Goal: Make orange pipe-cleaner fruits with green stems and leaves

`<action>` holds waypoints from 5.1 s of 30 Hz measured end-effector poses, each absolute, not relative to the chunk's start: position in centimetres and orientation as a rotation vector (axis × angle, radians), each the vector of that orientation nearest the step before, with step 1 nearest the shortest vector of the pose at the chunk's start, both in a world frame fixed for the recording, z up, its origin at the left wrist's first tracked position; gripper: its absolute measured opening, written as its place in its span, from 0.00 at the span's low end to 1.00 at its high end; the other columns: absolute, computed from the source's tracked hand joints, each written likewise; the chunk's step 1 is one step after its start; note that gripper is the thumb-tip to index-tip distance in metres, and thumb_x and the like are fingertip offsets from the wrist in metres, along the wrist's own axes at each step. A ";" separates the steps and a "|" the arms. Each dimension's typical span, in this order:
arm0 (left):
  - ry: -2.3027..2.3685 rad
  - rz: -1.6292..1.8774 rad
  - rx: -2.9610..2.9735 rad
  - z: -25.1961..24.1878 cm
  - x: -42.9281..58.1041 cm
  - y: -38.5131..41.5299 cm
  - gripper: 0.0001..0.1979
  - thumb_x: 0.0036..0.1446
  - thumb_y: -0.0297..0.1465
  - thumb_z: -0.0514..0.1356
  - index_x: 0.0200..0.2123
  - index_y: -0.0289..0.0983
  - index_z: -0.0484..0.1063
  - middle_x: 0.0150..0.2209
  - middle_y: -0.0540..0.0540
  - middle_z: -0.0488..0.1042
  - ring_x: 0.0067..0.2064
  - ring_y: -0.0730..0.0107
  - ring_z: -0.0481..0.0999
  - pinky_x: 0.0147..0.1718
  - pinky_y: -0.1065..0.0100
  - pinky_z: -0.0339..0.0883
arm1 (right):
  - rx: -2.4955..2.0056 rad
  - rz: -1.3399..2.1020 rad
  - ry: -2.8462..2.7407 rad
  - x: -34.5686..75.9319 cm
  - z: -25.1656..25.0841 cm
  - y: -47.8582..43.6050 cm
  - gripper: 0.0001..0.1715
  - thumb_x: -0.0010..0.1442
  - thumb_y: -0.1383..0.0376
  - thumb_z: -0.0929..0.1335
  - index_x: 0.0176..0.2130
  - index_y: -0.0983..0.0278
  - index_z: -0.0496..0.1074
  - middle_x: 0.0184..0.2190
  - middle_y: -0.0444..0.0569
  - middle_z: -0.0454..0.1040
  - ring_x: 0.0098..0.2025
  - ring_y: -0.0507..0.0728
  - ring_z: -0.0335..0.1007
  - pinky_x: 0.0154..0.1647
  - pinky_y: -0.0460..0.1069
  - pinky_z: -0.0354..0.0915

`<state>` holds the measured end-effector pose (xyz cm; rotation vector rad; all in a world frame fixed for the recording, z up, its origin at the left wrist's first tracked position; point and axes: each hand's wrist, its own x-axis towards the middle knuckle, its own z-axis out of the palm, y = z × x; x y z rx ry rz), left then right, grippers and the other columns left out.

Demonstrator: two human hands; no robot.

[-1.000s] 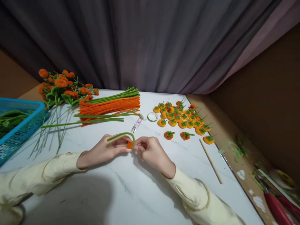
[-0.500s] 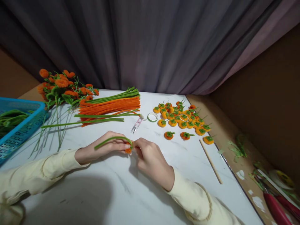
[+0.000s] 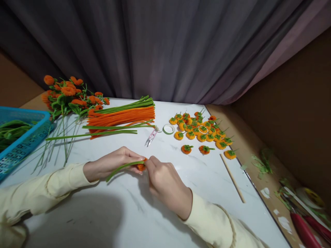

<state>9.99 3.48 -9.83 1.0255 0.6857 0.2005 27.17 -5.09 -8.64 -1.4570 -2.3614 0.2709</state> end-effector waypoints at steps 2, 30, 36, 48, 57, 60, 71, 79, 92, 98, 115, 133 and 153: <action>0.703 0.145 0.998 -9.9 10.0 3.5 0.11 0.53 0.35 0.63 0.31 0.31 0.78 0.29 0.45 0.78 0.33 0.71 0.76 0.42 0.70 0.70 | -1.383 0.086 -2.549 27.2 -8.3 -5.3 0.11 0.56 0.78 0.58 0.33 0.67 0.65 0.26 0.47 0.66 0.19 0.51 0.56 0.19 0.48 0.47; 0.497 -0.132 0.482 -11.9 10.5 4.1 0.05 0.54 0.27 0.59 0.30 0.29 0.71 0.25 0.49 0.68 0.21 0.82 0.59 0.22 0.78 0.60 | -1.189 0.779 -2.281 29.0 -8.0 -3.0 0.09 0.56 0.75 0.60 0.37 0.63 0.60 0.27 0.44 0.69 0.25 0.50 0.61 0.26 0.44 0.55; 0.455 -0.062 0.593 -12.4 10.5 4.0 0.09 0.50 0.29 0.63 0.32 0.28 0.71 0.28 0.45 0.70 0.25 0.79 0.64 0.27 0.74 0.61 | -1.259 1.029 -1.947 29.2 -8.5 -2.4 0.10 0.62 0.63 0.62 0.45 0.63 0.60 0.25 0.42 0.71 0.27 0.50 0.66 0.29 0.44 0.61; 0.385 -0.138 0.924 -13.1 10.3 3.9 0.19 0.50 0.42 0.64 0.32 0.29 0.76 0.22 0.49 0.70 0.23 0.76 0.67 0.32 0.68 0.63 | -1.168 0.831 -1.891 29.4 -12.2 -6.5 0.08 0.63 0.62 0.63 0.36 0.64 0.67 0.32 0.50 0.70 0.33 0.52 0.66 0.34 0.47 0.64; 0.477 -0.085 1.023 -12.8 10.5 2.9 0.20 0.54 0.44 0.60 0.27 0.30 0.74 0.19 0.50 0.68 0.23 0.76 0.67 0.27 0.72 0.58 | -1.096 0.590 -1.884 28.4 -13.2 -7.4 0.06 0.62 0.73 0.61 0.36 0.64 0.66 0.30 0.49 0.69 0.31 0.52 0.63 0.31 0.46 0.62; 0.457 -0.079 1.026 -12.6 10.6 2.8 0.20 0.55 0.43 0.59 0.28 0.30 0.74 0.22 0.48 0.71 0.24 0.77 0.68 0.28 0.72 0.60 | -1.094 0.571 -1.882 28.3 -13.3 -7.4 0.08 0.62 0.74 0.60 0.35 0.64 0.65 0.29 0.49 0.69 0.31 0.52 0.63 0.31 0.46 0.62; 0.534 0.225 1.439 -13.4 10.0 3.9 0.19 0.50 0.34 0.65 0.46 0.33 0.74 0.33 0.44 0.78 0.27 0.74 0.73 0.28 0.72 0.69 | -1.217 0.434 -1.873 29.5 -12.8 -7.0 0.07 0.63 0.71 0.60 0.33 0.63 0.65 0.27 0.49 0.70 0.29 0.52 0.65 0.29 0.46 0.62; 0.522 0.331 1.536 -13.2 10.1 2.8 0.15 0.54 0.35 0.62 0.40 0.30 0.77 0.31 0.41 0.79 0.28 0.70 0.76 0.27 0.71 0.72 | -1.321 0.764 -1.720 29.1 -13.0 -6.9 0.09 0.63 0.65 0.63 0.32 0.64 0.68 0.29 0.48 0.72 0.29 0.51 0.67 0.30 0.45 0.63; 0.646 0.504 1.509 -12.8 10.2 2.4 0.13 0.52 0.35 0.63 0.38 0.31 0.77 0.32 0.42 0.79 0.31 0.67 0.78 0.33 0.69 0.73 | -1.118 1.413 -1.096 28.5 -12.9 -6.1 0.26 0.49 0.60 0.73 0.46 0.62 0.66 0.38 0.49 0.73 0.39 0.53 0.71 0.35 0.48 0.71; 0.582 0.509 1.579 -13.0 10.2 1.9 0.12 0.53 0.34 0.62 0.36 0.30 0.77 0.31 0.42 0.79 0.31 0.68 0.77 0.32 0.72 0.72 | -1.216 1.458 -1.066 28.1 -12.9 -6.4 0.17 0.47 0.62 0.74 0.38 0.65 0.75 0.31 0.47 0.77 0.32 0.52 0.73 0.34 0.48 0.71; 0.528 0.460 1.511 -13.2 10.4 2.2 0.15 0.56 0.35 0.60 0.42 0.31 0.76 0.33 0.42 0.79 0.30 0.70 0.76 0.32 0.70 0.73 | -1.231 1.473 -0.867 28.1 -12.7 -6.0 0.16 0.42 0.58 0.76 0.28 0.67 0.76 0.19 0.46 0.75 0.22 0.53 0.71 0.29 0.50 0.71; 0.603 0.418 1.534 -13.6 10.3 2.0 0.12 0.51 0.35 0.64 0.35 0.32 0.72 0.27 0.46 0.75 0.27 0.73 0.74 0.26 0.74 0.68 | -1.229 1.590 -0.872 28.0 -13.4 -6.2 0.18 0.40 0.62 0.77 0.31 0.67 0.75 0.25 0.45 0.76 0.25 0.50 0.70 0.30 0.47 0.69; 0.520 0.392 1.480 -13.0 10.6 1.6 0.10 0.55 0.33 0.61 0.38 0.32 0.74 0.38 0.43 0.74 0.40 0.67 0.73 0.40 0.68 0.67 | -1.219 0.542 -1.720 28.2 -13.9 -7.4 0.12 0.57 0.67 0.68 0.42 0.62 0.66 0.33 0.48 0.71 0.29 0.51 0.68 0.30 0.45 0.68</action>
